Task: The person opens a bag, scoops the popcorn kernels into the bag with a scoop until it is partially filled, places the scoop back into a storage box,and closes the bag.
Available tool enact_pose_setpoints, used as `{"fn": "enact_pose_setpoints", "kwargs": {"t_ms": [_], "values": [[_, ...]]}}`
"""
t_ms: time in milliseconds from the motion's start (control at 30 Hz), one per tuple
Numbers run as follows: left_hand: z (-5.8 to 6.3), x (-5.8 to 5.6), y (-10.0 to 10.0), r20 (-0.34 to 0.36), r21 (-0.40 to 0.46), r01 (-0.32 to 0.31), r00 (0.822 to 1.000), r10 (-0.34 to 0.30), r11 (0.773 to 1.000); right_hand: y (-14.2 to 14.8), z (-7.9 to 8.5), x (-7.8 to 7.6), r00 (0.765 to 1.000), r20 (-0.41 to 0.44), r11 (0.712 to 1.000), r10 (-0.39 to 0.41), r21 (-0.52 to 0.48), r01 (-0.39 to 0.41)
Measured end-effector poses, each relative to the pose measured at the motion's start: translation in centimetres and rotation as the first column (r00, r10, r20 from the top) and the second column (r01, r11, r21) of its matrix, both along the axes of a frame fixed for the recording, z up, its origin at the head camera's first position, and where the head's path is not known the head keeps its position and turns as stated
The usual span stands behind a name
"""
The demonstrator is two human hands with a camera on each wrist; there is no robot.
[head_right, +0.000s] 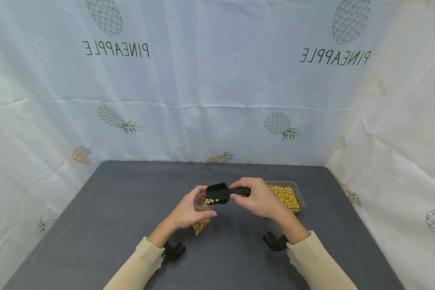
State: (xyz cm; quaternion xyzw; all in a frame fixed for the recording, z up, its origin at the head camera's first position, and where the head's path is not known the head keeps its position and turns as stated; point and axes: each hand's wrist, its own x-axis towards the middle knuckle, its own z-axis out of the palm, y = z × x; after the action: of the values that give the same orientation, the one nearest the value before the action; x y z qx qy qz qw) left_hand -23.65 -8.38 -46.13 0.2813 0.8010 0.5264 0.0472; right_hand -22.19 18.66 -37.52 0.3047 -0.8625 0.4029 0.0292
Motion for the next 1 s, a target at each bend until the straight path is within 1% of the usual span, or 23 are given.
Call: {"fn": "enact_pose_setpoints", "kwargs": {"t_ms": [267, 467, 667, 833, 1000], "values": [[-0.1, -0.1, 0.0, -0.027, 0.001, 0.012, 1.0, -0.012, 1.0, 0.0, -0.1, 0.0, 1.0, -0.02, 1.0, 0.01, 0.003, -0.01], [-0.1, 0.0, 0.0, -0.049, -0.029, -0.006, 0.999, 0.004, 1.0, 0.2, -0.1, 0.1, 1.0, -0.017, 1.0, 0.003, -0.012, -0.003], [-0.1, 0.0, 0.0, -0.037, -0.02, -0.009, 0.999, 0.008, 1.0, 0.6, -0.3, 0.3, 1.0, -0.029, 0.999, -0.01, -0.035, 0.009], [-0.2, 0.0, 0.0, -0.026, -0.01, -0.006, 1.0, 0.006, 1.0, 1.2, -0.4, 0.5, 1.0, -0.005, 0.997, -0.023, -0.072, 0.022], [-0.2, -0.1, 0.1, -0.028, 0.0, 0.001, 1.0, -0.001, 1.0, 2.0, -0.4, 0.6, 0.999, 0.011, 0.995, -0.043, -0.091, 0.043]]}}
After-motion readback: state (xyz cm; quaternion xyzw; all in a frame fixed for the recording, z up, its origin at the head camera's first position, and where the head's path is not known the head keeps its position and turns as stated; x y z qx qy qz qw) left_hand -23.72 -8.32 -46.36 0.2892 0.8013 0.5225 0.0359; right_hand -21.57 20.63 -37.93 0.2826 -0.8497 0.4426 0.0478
